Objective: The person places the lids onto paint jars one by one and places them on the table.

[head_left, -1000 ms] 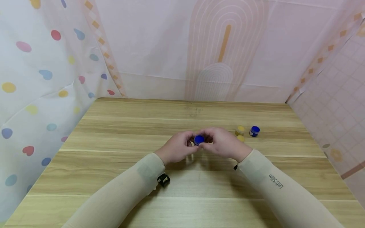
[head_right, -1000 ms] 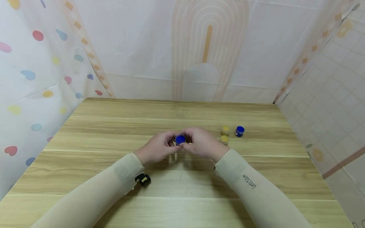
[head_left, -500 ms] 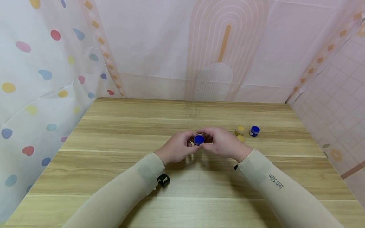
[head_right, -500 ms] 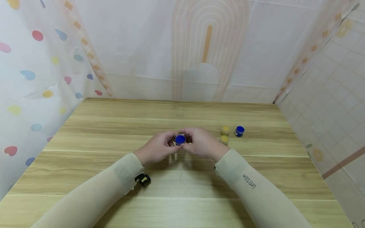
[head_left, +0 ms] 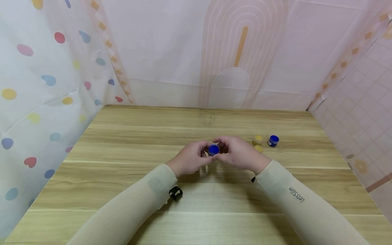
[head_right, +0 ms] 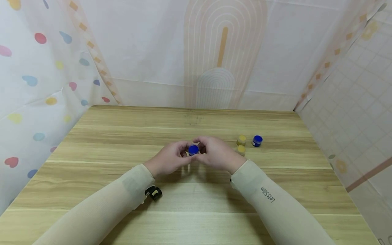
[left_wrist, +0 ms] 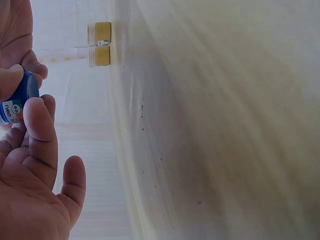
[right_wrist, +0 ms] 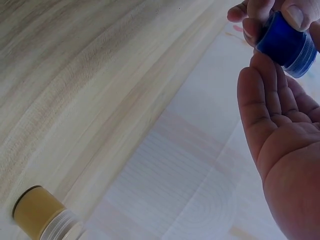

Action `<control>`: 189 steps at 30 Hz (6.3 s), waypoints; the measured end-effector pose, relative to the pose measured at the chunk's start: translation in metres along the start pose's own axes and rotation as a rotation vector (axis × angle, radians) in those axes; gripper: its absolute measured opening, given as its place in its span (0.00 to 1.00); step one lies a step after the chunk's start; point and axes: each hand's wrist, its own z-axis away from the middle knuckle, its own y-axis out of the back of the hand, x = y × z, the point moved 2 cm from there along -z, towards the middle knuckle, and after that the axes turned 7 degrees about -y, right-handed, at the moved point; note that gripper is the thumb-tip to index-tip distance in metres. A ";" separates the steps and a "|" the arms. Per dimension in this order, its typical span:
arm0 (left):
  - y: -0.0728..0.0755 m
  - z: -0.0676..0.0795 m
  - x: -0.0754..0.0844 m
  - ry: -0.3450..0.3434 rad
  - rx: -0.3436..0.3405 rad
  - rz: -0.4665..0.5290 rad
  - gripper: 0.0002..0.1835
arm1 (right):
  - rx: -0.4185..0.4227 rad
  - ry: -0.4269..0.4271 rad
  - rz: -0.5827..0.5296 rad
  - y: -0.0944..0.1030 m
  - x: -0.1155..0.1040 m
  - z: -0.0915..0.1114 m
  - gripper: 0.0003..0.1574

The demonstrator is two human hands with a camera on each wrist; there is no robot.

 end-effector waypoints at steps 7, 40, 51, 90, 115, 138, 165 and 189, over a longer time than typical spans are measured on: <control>0.000 -0.001 0.000 -0.013 0.000 -0.015 0.12 | -0.013 0.040 0.018 0.000 0.003 0.000 0.26; -0.001 0.000 0.000 0.009 -0.006 0.005 0.13 | -0.009 0.048 0.030 -0.001 0.004 0.000 0.23; -0.001 -0.001 0.001 0.005 -0.009 -0.002 0.15 | -0.007 -0.005 0.010 0.000 0.001 0.001 0.22; 0.000 0.000 0.002 -0.012 -0.010 -0.001 0.12 | -0.013 0.041 0.038 0.000 0.003 0.002 0.23; 0.000 -0.002 0.004 0.000 -0.020 -0.017 0.12 | -0.022 0.033 0.046 0.000 0.003 0.002 0.24; 0.000 -0.001 0.004 -0.027 -0.007 -0.017 0.11 | -0.021 0.074 0.025 0.003 0.001 0.004 0.23; 0.000 0.000 0.002 -0.022 -0.030 -0.015 0.15 | -0.024 0.042 0.068 0.001 0.003 0.003 0.24; -0.001 0.001 0.004 -0.019 -0.035 -0.020 0.21 | -0.044 0.049 0.089 0.002 0.002 0.005 0.21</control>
